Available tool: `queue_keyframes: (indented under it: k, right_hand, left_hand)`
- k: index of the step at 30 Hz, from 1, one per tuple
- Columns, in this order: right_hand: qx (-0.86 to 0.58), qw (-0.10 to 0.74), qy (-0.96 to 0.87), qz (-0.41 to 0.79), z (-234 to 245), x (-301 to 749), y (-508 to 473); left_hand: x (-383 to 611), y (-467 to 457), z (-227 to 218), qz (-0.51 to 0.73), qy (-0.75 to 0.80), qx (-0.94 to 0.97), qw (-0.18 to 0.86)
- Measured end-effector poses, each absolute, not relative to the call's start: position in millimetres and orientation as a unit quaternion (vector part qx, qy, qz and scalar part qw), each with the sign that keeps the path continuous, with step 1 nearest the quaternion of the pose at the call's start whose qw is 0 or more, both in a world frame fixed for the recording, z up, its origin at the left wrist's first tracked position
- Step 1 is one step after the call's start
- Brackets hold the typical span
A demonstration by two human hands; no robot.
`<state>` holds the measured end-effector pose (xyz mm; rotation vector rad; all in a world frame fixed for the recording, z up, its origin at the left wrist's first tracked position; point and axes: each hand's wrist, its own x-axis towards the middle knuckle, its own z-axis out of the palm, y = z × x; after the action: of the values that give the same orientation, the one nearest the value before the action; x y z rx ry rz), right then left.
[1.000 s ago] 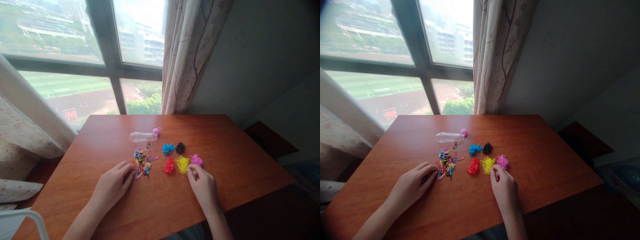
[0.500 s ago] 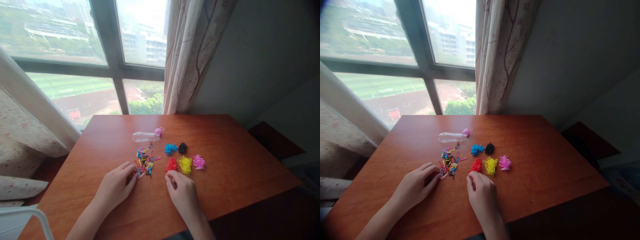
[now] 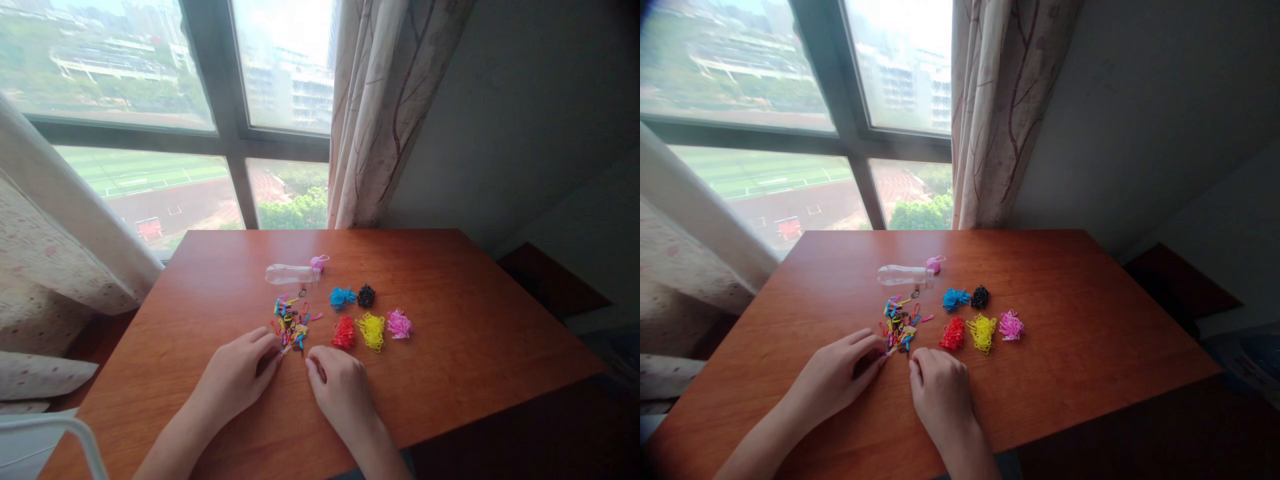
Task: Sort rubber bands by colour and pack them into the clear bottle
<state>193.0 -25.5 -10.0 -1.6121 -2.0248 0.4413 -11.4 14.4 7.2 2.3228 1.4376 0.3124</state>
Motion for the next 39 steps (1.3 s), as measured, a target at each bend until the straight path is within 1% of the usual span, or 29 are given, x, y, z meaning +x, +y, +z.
queue_keyframes:
  k: [7, 11, 15, 24, 31, 35, 39]
  right_hand:
    - [-0.601, 0.243, -0.745, 0.157, -10, 190, -24]
    - [-0.600, 0.246, -0.744, 0.160, -10, 190, -24]
    - [-0.599, 0.250, -0.744, 0.161, -11, 191, -25]
    - [-0.596, 0.247, -0.751, 0.140, -11, 190, -25]
    - [-0.593, 0.249, -0.752, 0.142, -12, 191, -25]
    - [-0.595, 0.247, -0.751, 0.146, -12, 191, -25]
    - [-0.594, 0.247, -0.750, 0.152, -10, 190, -24]
  left_hand:
    - [-14, 15, 7, 0.134, 0.524, 0.817, 0.198]
    - [-16, 16, 7, 0.154, 0.555, 0.797, 0.179]
    - [-15, 17, 6, 0.147, 0.546, 0.807, 0.167]
    - [-16, 18, 4, 0.123, 0.544, 0.811, 0.176]
    - [-21, 19, 3, 0.168, 0.561, 0.792, 0.174]
    - [-16, 22, 10, 0.191, 0.562, 0.789, 0.159]
    - [10, 35, 29, 0.179, 0.523, 0.820, 0.146]
